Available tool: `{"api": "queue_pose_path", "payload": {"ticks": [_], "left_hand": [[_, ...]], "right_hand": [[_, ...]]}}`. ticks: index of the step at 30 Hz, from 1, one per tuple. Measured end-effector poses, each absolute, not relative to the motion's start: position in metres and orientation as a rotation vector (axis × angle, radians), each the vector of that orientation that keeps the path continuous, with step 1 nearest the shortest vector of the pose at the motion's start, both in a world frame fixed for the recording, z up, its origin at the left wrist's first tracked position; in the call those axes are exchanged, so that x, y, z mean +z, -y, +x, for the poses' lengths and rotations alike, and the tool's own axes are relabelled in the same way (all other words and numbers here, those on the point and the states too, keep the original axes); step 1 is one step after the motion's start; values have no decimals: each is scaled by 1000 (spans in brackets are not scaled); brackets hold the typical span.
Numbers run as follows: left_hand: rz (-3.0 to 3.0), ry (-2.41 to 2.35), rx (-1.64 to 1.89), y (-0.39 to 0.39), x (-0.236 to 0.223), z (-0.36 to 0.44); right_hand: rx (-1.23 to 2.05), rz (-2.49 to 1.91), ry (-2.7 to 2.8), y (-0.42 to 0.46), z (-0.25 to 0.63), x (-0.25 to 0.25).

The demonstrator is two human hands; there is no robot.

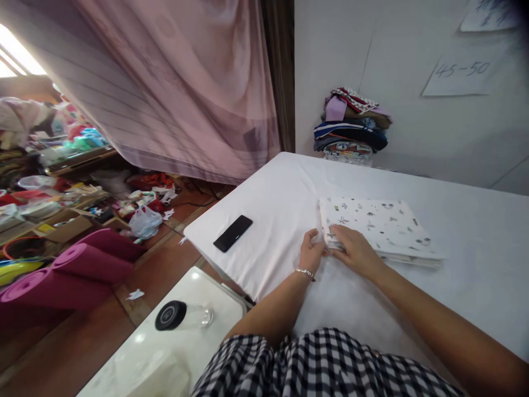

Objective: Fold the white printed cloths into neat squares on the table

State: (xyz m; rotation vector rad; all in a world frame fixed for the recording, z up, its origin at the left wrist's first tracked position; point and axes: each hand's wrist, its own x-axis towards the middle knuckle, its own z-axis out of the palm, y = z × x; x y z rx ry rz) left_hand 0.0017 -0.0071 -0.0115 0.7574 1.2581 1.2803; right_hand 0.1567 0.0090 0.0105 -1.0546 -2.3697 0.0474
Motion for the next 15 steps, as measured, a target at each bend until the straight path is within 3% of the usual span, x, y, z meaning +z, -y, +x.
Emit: {"api": "queue_pose_path", "payload": {"ticks": [15], "left_hand": [[508,-1098,1047,0,-3,-4]], "right_hand": [[300,-1151,2266,-10,163,1]]}}
